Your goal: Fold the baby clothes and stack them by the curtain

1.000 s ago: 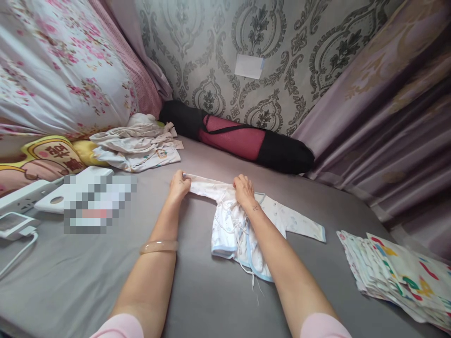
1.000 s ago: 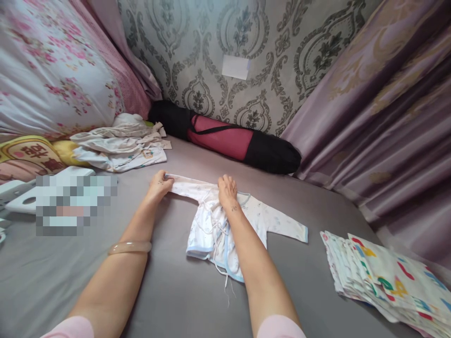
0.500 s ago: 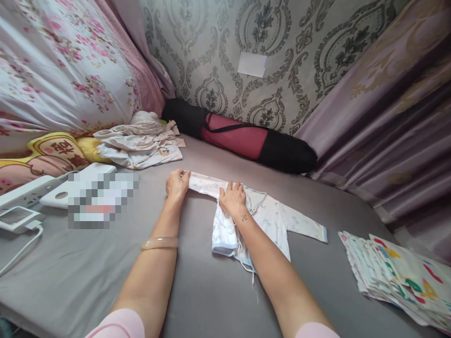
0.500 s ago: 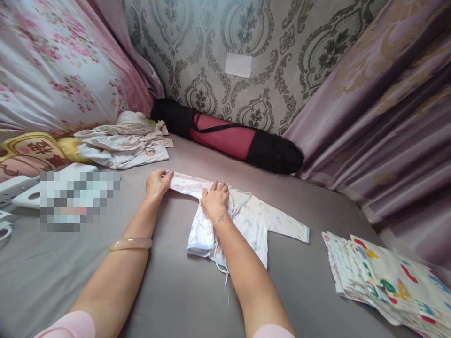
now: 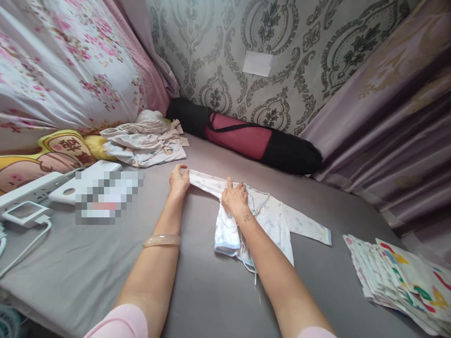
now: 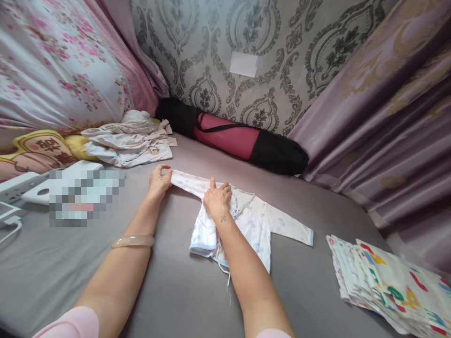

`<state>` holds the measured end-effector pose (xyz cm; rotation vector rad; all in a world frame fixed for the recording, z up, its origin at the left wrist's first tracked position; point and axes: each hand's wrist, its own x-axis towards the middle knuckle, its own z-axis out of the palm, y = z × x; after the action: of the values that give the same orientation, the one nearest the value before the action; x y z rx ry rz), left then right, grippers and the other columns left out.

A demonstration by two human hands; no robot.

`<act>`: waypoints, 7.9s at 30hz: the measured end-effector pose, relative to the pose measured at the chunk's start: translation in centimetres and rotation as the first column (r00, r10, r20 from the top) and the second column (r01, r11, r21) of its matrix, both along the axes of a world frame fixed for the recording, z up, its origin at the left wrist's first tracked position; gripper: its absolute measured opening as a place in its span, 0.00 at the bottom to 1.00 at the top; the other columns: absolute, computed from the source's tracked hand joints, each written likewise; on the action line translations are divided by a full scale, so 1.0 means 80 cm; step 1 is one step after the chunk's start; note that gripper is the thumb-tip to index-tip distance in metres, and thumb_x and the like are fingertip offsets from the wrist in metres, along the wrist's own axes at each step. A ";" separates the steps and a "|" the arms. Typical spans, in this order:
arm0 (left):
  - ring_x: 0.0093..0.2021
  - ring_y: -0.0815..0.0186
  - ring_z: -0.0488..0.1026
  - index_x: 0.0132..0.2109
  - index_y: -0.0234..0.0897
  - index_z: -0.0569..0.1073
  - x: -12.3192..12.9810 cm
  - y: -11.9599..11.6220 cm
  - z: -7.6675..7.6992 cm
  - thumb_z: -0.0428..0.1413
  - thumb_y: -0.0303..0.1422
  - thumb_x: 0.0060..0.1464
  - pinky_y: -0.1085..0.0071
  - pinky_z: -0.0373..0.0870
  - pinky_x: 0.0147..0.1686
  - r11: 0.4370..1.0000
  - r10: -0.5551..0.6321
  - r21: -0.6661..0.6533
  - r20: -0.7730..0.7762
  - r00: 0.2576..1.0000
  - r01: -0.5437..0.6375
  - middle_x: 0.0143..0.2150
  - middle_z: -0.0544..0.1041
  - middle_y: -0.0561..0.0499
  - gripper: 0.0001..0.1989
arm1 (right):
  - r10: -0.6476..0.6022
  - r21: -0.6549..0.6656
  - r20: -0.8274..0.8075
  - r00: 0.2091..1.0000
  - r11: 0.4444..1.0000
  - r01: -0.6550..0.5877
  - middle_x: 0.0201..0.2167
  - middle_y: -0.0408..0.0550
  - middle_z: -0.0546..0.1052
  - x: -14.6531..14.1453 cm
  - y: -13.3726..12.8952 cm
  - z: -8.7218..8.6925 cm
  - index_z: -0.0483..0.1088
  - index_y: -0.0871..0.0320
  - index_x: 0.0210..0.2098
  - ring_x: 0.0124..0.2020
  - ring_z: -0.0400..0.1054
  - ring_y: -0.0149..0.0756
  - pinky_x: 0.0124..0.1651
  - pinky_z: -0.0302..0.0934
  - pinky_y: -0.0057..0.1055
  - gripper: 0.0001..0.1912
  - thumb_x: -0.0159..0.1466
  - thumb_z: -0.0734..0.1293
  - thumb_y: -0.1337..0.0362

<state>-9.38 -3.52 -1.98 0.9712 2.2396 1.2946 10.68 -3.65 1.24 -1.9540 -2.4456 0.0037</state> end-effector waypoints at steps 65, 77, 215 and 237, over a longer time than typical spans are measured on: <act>0.40 0.58 0.74 0.42 0.35 0.76 0.099 -0.082 0.097 0.49 0.41 0.58 0.67 0.68 0.38 0.723 -0.690 -0.364 -0.378 0.617 0.587 0.39 0.78 0.46 0.16 | -0.008 -0.515 -0.497 0.868 0.807 -0.288 0.21 0.47 0.77 0.192 -0.077 0.052 0.68 0.59 0.23 0.21 0.72 0.31 0.23 0.61 0.21 0.13 0.63 0.66 0.64; 0.31 0.65 0.67 0.39 0.39 0.67 0.103 -0.202 0.050 0.55 0.56 0.51 0.71 0.61 0.29 0.515 -0.846 -0.449 -0.129 0.517 0.730 0.34 0.74 0.51 0.24 | -0.285 -0.674 -0.416 0.864 0.734 -0.083 0.28 0.49 0.79 0.296 -0.111 0.074 0.68 0.59 0.40 0.26 0.75 0.36 0.25 0.66 0.25 0.11 0.60 0.70 0.63; 0.37 0.61 0.73 0.41 0.40 0.73 0.193 -0.175 0.067 0.46 0.32 0.63 0.69 0.58 0.31 0.601 -0.799 -0.584 -0.425 0.425 0.546 0.35 0.78 0.48 0.11 | 0.121 -0.348 -0.611 0.782 0.847 -0.403 0.33 0.44 0.77 0.177 -0.129 0.037 0.74 0.56 0.38 0.35 0.69 0.33 0.38 0.58 0.27 0.08 0.62 0.64 0.66; 0.45 0.54 0.73 0.40 0.36 0.72 0.223 -0.177 0.052 0.54 0.39 0.62 0.64 0.66 0.42 0.628 -0.776 -0.456 -0.433 0.459 0.631 0.41 0.75 0.42 0.10 | -0.111 -0.459 -0.146 0.983 0.888 0.032 0.22 0.47 0.75 0.134 0.043 0.046 0.75 0.56 0.25 0.26 0.71 0.37 0.25 0.59 0.28 0.04 0.47 0.71 0.68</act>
<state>8.43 -17.71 2.14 2.1502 1.8541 0.3207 21.41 -0.21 4.93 -2.0931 -2.4169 0.7804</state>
